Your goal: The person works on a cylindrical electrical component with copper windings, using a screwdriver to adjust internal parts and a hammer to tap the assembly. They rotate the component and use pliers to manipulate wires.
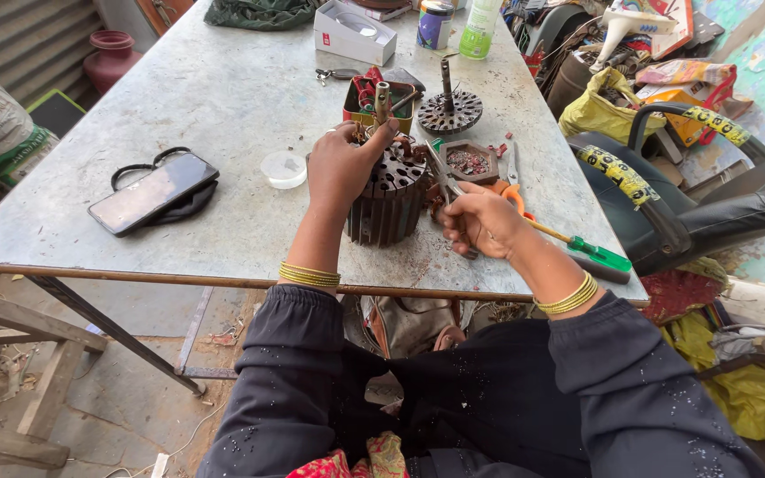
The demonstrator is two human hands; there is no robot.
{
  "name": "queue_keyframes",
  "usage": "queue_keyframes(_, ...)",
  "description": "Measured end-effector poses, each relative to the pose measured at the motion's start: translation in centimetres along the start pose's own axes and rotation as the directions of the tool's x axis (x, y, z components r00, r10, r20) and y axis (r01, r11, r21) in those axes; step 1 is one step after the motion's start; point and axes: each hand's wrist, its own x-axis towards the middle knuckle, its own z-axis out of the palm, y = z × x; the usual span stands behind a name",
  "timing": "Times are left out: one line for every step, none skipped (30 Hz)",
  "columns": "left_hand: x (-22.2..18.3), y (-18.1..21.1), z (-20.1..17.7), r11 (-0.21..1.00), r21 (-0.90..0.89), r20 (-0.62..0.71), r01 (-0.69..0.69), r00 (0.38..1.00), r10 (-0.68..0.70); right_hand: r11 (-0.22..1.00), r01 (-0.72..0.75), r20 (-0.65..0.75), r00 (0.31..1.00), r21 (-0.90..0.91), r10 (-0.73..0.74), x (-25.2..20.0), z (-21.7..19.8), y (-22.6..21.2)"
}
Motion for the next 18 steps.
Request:
queue_keyframes(0.0, -0.1, 0.1, 1.0, -0.009, 0.02, 0.02, 1.0, -0.02, 0.998, -0.014, 0.025, 1.0, 0.066, 0.013, -0.3, -0.1, 0.1)
queue_keyframes(0.0, -0.2, 0.2, 0.999, -0.017, 0.037, 0.042, 0.998, -0.042, 0.991, -0.031, 0.053, 0.998, 0.129, 0.025, -0.4, 0.0, 0.0)
queue_keyframes(0.1, -0.3, 0.2, 0.998, -0.026, 0.054, 0.064, 0.997, -0.063, 0.996, 0.02, -0.007, 1.0, 0.082, -0.019, -0.4, 0.0, -0.2)
queue_keyframes(0.1, -0.4, 0.3, 1.0, -0.028, -0.007, 0.0, 1.0, 0.0, 0.997, 0.065, -0.067, 0.996, 0.034, -0.063, -0.5, 0.1, -0.3)
queue_keyframes(0.2, -0.5, 0.3, 0.998, -0.026, -0.066, -0.066, 0.996, 0.064, 0.994, 0.107, -0.125, 0.986, -0.016, -0.108, -0.5, 0.2, -0.4)
queue_keyframes(0.1, -0.5, 0.4, 0.991, -0.021, -0.12, -0.131, 0.985, 0.128, 0.929, 0.208, -0.184, 0.944, -0.305, -0.272, -0.7, 0.0, -0.7)
queue_keyframes(0.1, -0.6, 0.3, 0.995, -0.025, -0.088, -0.098, 0.991, 0.095, 0.776, 0.263, -0.19, 0.878, -0.573, -0.439, -0.6, 0.0, -1.2)
queue_keyframes(0.0, -0.6, 0.3, 0.997, -0.029, -0.053, -0.066, 0.996, 0.065, 0.552, 0.264, -0.147, 0.794, -0.791, -0.59, -0.7, -0.1, -1.7)
queue_keyframes(0.0, -0.5, 0.3, 0.999, -0.031, -0.017, -0.035, 0.999, 0.034, 0.553, 0.232, -0.157, 0.809, -0.801, -0.567, -1.0, -0.3, -2.2)
queue_keyframes(0.0, -0.4, 0.2, 0.999, -0.04, 0.001, -0.01, 1.0, 0.01, 0.55, 0.202, -0.166, 0.821, -0.81, -0.546, -1.3, -0.4, -2.9)
queue_keyframes(0.0, -0.2, 0.1, 0.999, -0.048, 0.02, 0.015, 1.0, -0.014, 0.547, 0.172, -0.175, 0.833, -0.819, -0.525, -1.7, -0.3, -3.6)
queue_keyframes(-0.1, -0.1, 0.0, 0.997, -0.057, 0.038, 0.043, 0.998, -0.041, 0.465, 0.054, -0.192, 0.864, -0.884, -0.466, -2.2, -0.2, -4.1)
queue_keyframes(-0.2, 0.1, -0.1, 0.997, -0.069, 0.03, 0.024, 0.999, -0.022, 0.366, -0.06, -0.218, 0.887, -0.929, -0.406, -2.5, 0.1, -4.6)
queue_keyframes(-0.2, 0.2, -0.3, 0.997, -0.079, 0.022, 0.007, 1.0, -0.005, 0.254, -0.167, -0.251, 0.904, -0.953, -0.346, -2.8, 0.5, -5.0)
queue_keyframes(-0.2, 0.2, -0.4, 0.996, -0.09, 0.013, -0.01, 1.0, 0.011, 0.119, -0.17, -0.204, 0.89, -0.978, -0.409, -2.9, 0.9, -5.3)
queue_keyframes(-0.4, 0.3, -0.4, 0.996, -0.081, -0.002, -0.027, 1.0, 0.027, -0.016, -0.178, -0.151, 0.875, -0.984, -0.46, -3.0, 1.1, -5.4)
queue_keyframes(-0.4, 0.3, -0.4, 0.996, -0.072, -0.016, -0.044, 0.999, 0.043, -0.15, -0.189, -0.089, 0.86, -0.97, -0.503, -2.9, 1.2, -5.5)
queue_keyframes(-0.4, 0.3, -0.4, 0.996, -0.063, -0.029, -0.063, 0.998, 0.061, -0.124, -0.201, -0.115, 0.862, -0.972, -0.494, -2.6, 1.2, -5.5)
